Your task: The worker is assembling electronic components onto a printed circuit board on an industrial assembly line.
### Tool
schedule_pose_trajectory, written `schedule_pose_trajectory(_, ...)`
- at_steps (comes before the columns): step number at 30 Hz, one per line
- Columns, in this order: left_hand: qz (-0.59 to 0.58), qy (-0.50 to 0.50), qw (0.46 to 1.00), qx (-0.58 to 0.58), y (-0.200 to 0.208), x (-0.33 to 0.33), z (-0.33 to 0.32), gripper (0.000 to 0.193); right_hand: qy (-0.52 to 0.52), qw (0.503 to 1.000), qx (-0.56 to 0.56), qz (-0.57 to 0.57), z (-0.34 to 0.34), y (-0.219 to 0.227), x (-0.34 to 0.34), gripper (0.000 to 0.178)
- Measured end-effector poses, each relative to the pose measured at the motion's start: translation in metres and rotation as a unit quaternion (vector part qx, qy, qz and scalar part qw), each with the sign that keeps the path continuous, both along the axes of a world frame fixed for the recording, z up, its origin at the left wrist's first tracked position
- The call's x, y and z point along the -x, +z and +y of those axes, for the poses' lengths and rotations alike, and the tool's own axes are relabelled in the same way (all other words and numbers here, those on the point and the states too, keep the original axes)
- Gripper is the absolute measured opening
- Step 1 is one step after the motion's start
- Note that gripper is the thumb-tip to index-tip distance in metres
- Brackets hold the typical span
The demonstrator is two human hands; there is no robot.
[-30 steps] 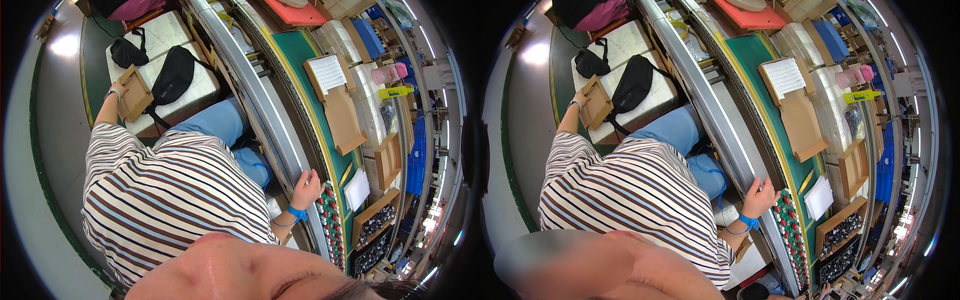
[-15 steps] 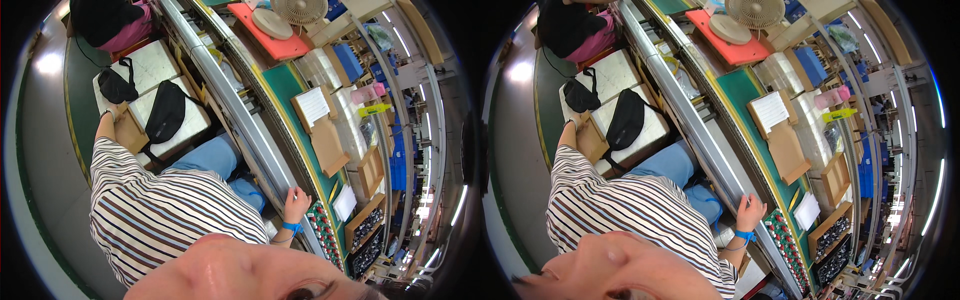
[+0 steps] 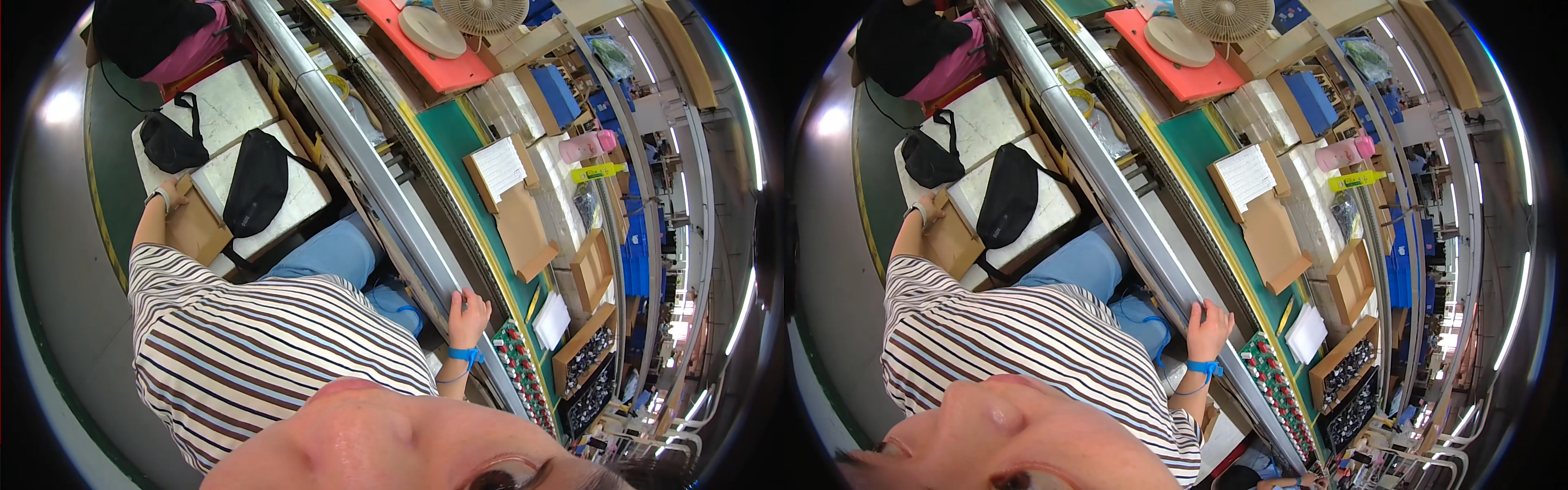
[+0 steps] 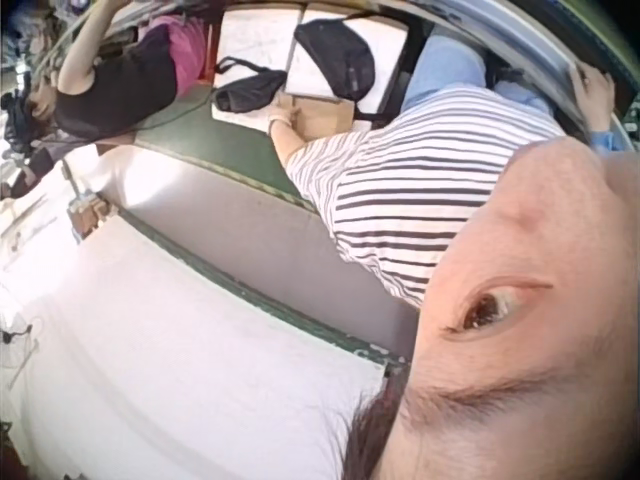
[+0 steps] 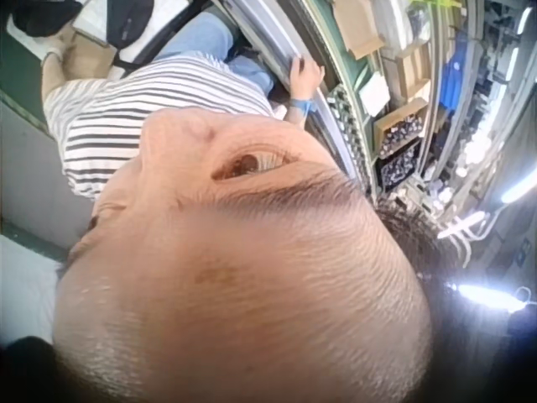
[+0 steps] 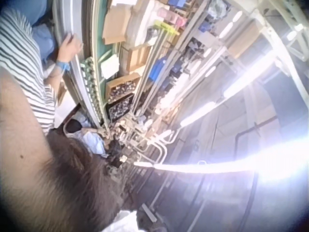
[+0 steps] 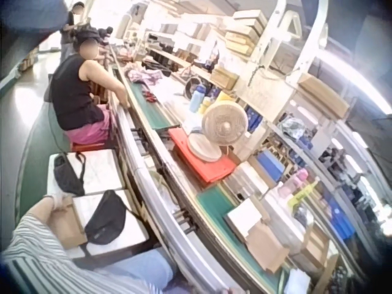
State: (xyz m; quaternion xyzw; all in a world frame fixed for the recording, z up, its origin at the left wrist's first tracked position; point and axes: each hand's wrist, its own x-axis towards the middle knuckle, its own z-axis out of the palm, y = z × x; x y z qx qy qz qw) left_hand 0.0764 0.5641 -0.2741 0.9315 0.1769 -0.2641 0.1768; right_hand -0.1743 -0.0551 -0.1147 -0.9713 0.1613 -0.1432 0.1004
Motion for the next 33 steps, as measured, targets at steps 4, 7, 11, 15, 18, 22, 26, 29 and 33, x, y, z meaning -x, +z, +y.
schedule_pose_trajectory(4, 0.025, 0.002, 1.0, -0.005, -0.022, -0.008, 0.006, 0.067, -0.006, 1.0, 0.0, 0.002, 0.001, 0.001, 0.0, 0.021)
schedule_pose_trajectory(7, 0.055, -0.018, 0.998, -0.034, -0.021, -0.008, 0.014, 0.068, 0.006, 1.0, 0.005, 0.0, -0.002, 0.0, 0.002, 0.021)
schedule_pose_trajectory(11, 0.087, -0.044, 0.995, -0.009, -0.012, 0.0, 0.043, 0.065, 0.016, 1.0, -0.001, -0.003, -0.009, -0.001, 0.003, 0.022)
schedule_pose_trajectory(15, -0.014, -0.059, 0.988, 0.143, 0.062, -0.016, 0.057, 0.044, 0.024, 0.999, -0.029, -0.023, -0.008, -0.003, 0.006, 0.022)
schedule_pose_trajectory(18, -0.096, -0.062, 0.975, 0.192, 0.137, -0.007, 0.043, 0.044, 0.065, 0.995, -0.062, -0.034, -0.008, 0.001, -0.003, 0.021)
schedule_pose_trajectory(22, -0.184, -0.147, 0.918, 0.32, 0.228, -0.016, -0.031, 0.047, 0.16, 0.978, -0.115, -0.064, 0.001, 0.016, -0.022, 0.019)
schedule_pose_trajectory(26, -0.217, -0.321, 0.874, 0.294, 0.282, -0.032, -0.138, 0.047, 0.234, 0.932, -0.267, -0.069, 0.03, 0.044, -0.049, 0.023)
schedule_pose_trajectory(29, -0.231, -0.422, 0.833, 0.275, 0.31, -0.033, -0.225, 0.048, 0.254, 0.903, -0.338, -0.08, 0.051, 0.047, -0.064, 0.042)
schedule_pose_trajectory(33, -0.225, -0.494, 0.766, 0.344, 0.339, -0.022, -0.316, 0.051, 0.241, 0.765, -0.587, -0.106, 0.054, 0.037, -0.071, 0.075)
